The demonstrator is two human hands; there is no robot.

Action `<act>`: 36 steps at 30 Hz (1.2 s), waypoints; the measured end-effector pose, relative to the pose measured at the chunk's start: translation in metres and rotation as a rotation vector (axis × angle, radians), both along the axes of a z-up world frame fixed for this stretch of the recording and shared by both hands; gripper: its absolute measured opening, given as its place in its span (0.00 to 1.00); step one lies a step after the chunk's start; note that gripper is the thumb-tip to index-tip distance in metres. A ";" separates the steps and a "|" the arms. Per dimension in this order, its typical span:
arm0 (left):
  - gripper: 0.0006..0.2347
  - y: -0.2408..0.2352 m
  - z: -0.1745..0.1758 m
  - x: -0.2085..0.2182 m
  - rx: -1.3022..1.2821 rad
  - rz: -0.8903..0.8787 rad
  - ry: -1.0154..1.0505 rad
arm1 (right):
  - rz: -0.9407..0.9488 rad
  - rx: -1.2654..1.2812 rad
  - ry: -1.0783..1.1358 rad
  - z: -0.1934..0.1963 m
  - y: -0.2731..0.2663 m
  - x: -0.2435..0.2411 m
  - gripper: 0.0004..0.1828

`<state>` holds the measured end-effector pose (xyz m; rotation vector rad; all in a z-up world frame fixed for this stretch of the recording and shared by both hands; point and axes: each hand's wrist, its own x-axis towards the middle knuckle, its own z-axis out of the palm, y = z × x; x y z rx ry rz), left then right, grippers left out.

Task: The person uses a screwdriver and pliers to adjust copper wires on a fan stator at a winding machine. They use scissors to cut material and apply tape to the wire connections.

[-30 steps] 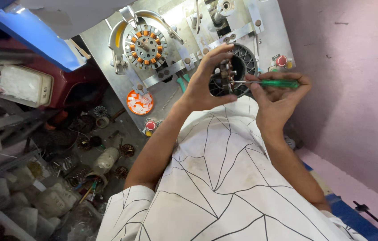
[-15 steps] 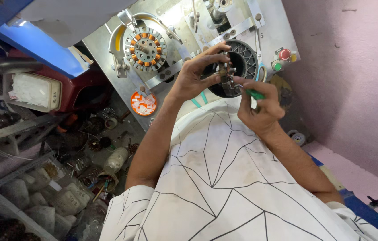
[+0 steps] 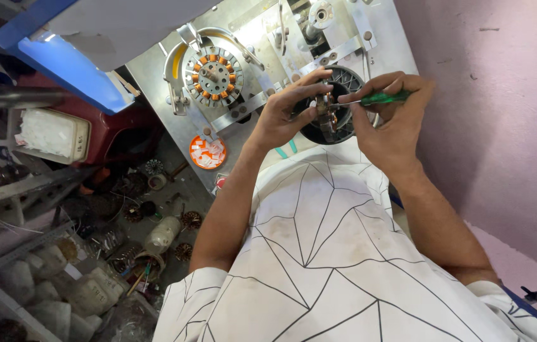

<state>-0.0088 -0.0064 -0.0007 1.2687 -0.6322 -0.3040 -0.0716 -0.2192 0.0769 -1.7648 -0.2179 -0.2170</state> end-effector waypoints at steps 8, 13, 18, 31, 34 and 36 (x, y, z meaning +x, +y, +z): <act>0.15 -0.001 0.001 -0.003 0.130 0.078 -0.065 | 0.315 -0.064 0.117 0.013 -0.020 0.052 0.26; 0.16 -0.001 0.009 0.000 0.116 0.120 -0.121 | 0.237 -0.376 -0.111 0.015 -0.001 0.030 0.22; 0.17 -0.002 0.010 -0.025 0.176 0.467 -0.194 | 0.090 -0.500 -0.398 0.010 0.011 -0.011 0.22; 0.09 0.140 -0.098 -0.127 0.913 1.172 0.105 | -0.226 0.143 0.073 -0.035 -0.047 -0.057 0.28; 0.09 0.144 -0.111 -0.126 0.956 1.162 0.098 | -0.152 -0.020 -0.027 -0.042 -0.044 -0.051 0.33; 0.08 0.143 -0.118 -0.123 1.025 1.142 0.117 | -0.124 -0.026 -0.038 -0.044 -0.045 -0.052 0.33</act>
